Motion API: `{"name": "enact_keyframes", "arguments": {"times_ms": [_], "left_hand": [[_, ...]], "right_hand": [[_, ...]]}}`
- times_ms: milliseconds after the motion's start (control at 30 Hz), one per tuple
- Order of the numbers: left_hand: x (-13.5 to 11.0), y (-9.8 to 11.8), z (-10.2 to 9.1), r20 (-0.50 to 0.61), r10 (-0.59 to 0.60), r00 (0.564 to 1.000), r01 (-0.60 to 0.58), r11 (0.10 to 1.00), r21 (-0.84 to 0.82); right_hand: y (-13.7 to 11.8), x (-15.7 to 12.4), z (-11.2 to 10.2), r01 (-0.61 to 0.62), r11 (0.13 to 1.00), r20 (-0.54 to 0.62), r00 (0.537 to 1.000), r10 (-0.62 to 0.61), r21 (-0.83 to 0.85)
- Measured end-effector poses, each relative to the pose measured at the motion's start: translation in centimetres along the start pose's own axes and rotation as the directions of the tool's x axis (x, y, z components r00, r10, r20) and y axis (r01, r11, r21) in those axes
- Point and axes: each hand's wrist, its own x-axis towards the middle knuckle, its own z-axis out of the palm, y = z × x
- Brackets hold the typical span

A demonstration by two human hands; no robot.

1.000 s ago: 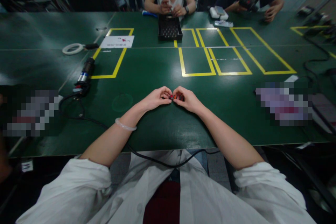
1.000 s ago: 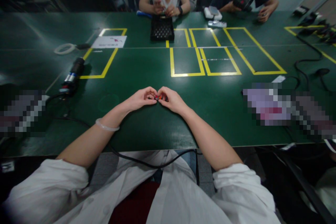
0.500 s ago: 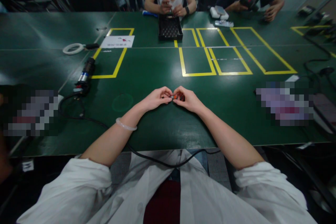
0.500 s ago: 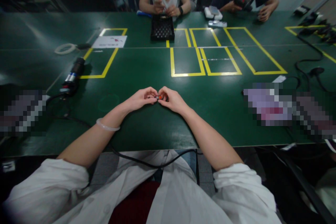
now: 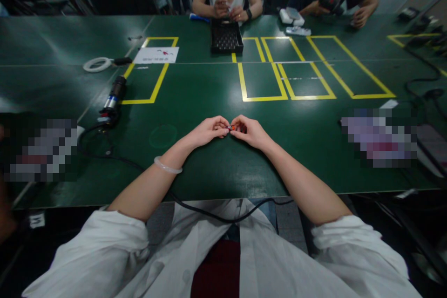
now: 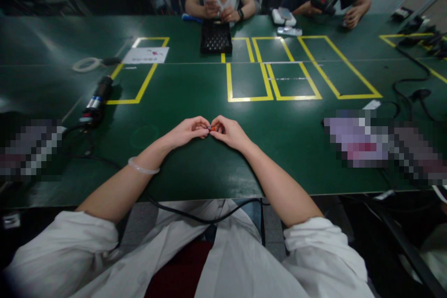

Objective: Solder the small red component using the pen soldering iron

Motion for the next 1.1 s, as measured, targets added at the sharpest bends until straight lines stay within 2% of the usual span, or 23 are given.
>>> {"name": "enact_keyframes", "arguments": {"times_ms": [267, 933, 1000, 1100], "left_hand": [[0.0, 0.3, 0.0, -0.002, -0.038, 0.999, 0.038, 0.999, 0.014], [0.0, -0.2, 0.1, -0.016, 0.012, 1.0, -0.012, 1.0, -0.023], [-0.2, 0.0, 0.1, -0.02, -0.001, 1.0, 0.001, 1.0, -0.005], [-1.1, 0.9, -0.7, -0.049, 0.016, 0.999, -0.01, 0.994, 0.112]], "right_hand": [[-0.5, 0.0, -0.2, -0.003, 1.0, -0.002, 1.0, 0.003, -0.02], [0.1, 0.1, -0.1, -0.034, 0.999, -0.016, 0.999, 0.035, 0.042], [0.2, 0.1, -0.2, -0.038, 0.998, -0.025, 0.999, 0.039, 0.05], [0.3, 0.1, -0.3, -0.043, 0.997, -0.031, 0.999, 0.045, 0.066]]}}
